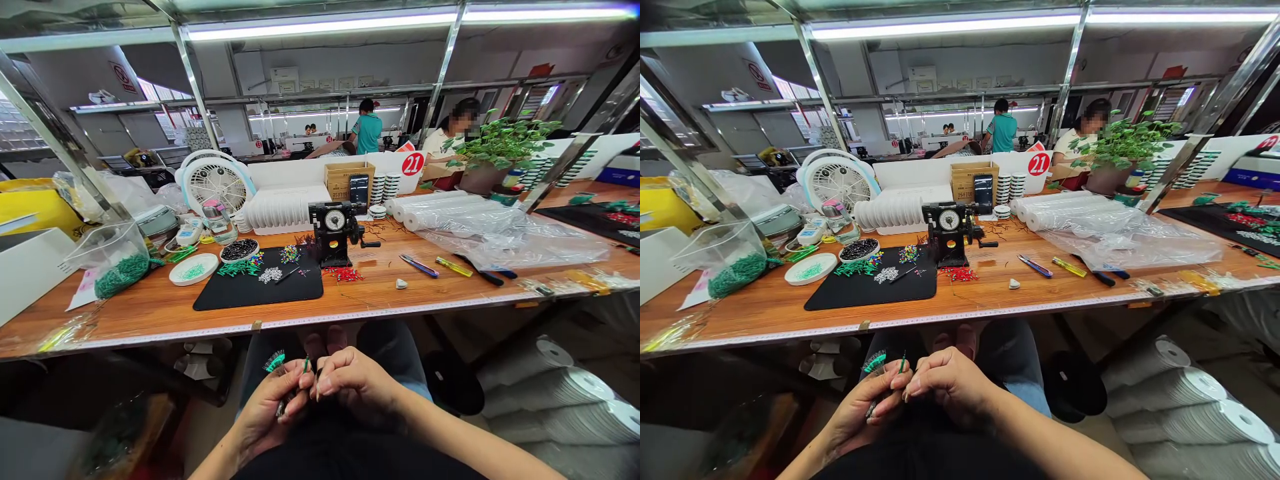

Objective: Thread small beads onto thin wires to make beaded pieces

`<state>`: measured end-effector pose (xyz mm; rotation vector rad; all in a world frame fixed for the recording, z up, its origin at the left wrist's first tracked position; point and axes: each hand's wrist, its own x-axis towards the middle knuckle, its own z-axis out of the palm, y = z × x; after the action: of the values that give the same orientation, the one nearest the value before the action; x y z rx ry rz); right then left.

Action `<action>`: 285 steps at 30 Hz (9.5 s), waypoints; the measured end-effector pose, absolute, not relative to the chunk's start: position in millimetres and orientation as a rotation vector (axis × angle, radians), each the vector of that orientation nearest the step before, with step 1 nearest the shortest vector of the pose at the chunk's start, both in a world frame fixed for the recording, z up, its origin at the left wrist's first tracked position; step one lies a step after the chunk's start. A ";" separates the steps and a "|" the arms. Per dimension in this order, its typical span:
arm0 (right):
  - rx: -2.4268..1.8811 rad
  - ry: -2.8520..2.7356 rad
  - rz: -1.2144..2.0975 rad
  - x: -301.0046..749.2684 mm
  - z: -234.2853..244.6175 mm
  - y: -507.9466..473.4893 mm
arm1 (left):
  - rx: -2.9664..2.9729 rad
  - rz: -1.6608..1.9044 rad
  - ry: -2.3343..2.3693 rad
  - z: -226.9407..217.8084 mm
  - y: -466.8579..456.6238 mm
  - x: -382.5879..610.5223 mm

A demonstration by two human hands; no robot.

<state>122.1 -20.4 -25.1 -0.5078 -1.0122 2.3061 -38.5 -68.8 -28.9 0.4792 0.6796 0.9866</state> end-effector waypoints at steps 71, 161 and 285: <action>-0.717 -1.415 1.962 120.6 -32.3 -23.5 | 0.681 1.274 0.936 -33.3 -71.8 -28.4; -0.508 -1.453 1.656 116.2 -38.3 -16.9 | 0.809 1.396 1.014 -32.5 -77.1 -31.9; -0.626 -1.789 1.297 117.7 -35.7 -15.2 | 0.578 1.286 0.821 -25.7 -78.7 -36.2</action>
<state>117.7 -15.2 -35.7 -0.6259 -1.7890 1.2966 -36.2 -78.7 -25.7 0.5780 0.8211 1.2858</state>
